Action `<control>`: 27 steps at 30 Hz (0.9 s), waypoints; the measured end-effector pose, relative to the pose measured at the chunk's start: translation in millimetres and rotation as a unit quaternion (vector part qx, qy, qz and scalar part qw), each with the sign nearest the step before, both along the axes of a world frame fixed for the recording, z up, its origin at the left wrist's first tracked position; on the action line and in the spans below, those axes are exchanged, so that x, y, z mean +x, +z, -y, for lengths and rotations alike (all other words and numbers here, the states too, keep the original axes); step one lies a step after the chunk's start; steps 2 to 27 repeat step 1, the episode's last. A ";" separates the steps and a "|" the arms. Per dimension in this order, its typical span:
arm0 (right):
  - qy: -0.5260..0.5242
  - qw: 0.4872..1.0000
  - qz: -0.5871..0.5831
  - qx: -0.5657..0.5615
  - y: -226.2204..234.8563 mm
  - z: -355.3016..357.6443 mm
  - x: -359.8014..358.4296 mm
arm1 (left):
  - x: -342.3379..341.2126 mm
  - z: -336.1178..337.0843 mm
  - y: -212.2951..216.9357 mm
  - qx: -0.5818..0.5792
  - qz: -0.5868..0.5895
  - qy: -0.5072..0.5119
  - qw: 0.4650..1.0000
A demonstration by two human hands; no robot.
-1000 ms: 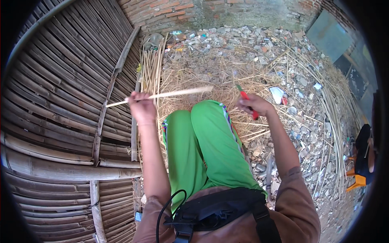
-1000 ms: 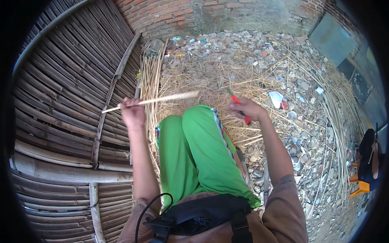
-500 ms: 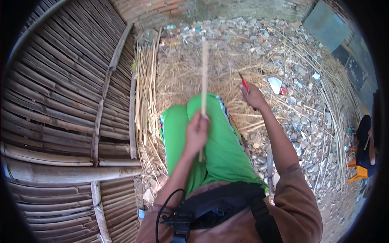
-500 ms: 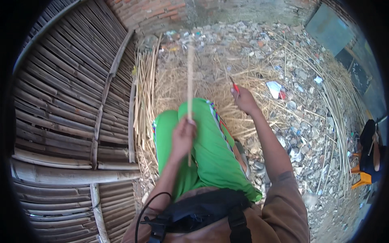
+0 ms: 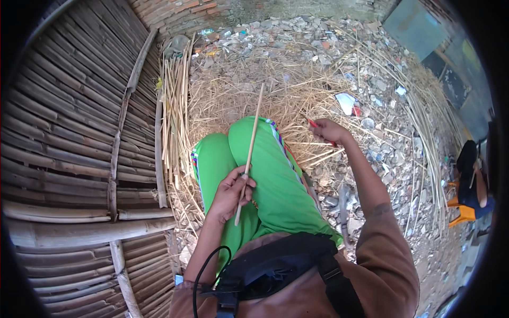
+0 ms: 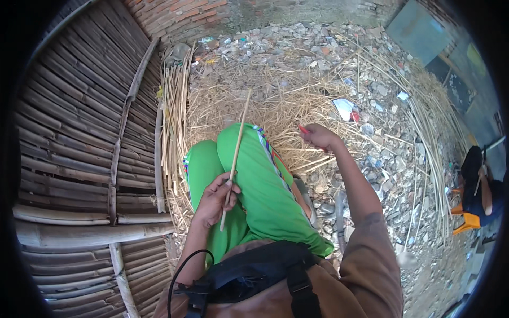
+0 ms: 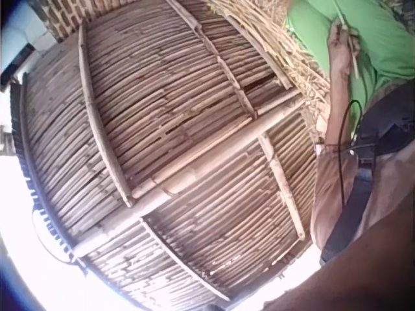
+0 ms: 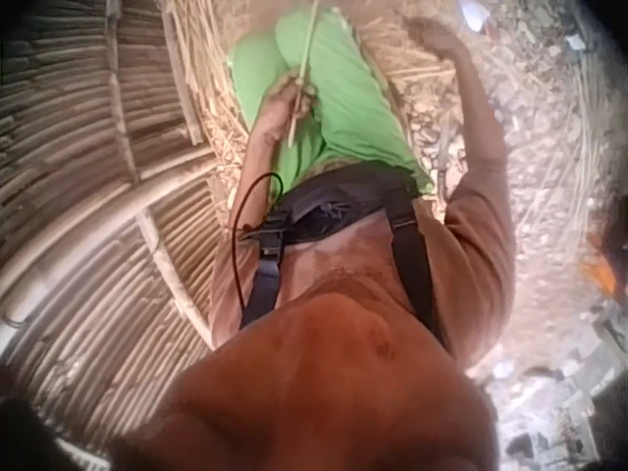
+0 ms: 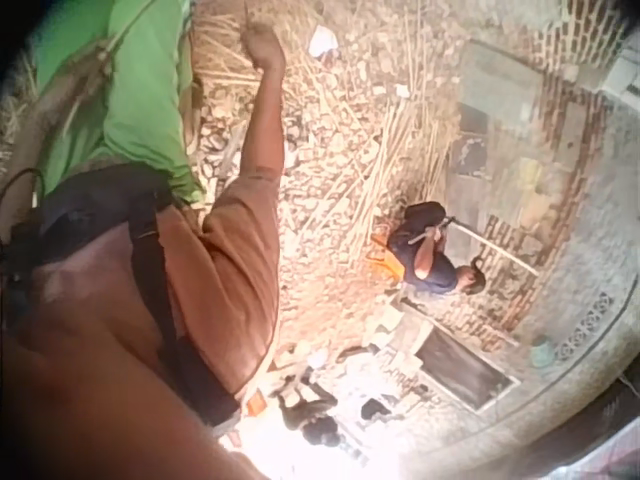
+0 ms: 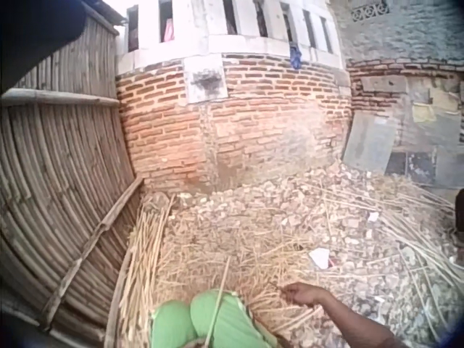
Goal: The person uses a utility knife to shave thin layers off a long bamboo stick by hand while seated.
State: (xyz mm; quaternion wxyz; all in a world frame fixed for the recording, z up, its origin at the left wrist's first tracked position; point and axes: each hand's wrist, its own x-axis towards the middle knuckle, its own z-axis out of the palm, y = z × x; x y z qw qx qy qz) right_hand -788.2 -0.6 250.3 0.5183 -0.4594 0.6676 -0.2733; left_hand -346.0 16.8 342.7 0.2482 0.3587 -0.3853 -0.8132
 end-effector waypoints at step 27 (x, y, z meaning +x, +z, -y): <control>0.005 1.000 -0.003 0.003 1.1 0.5 -0.8 | 0.5 -3.4 4.5 0.004 0.018 -0.003 1.000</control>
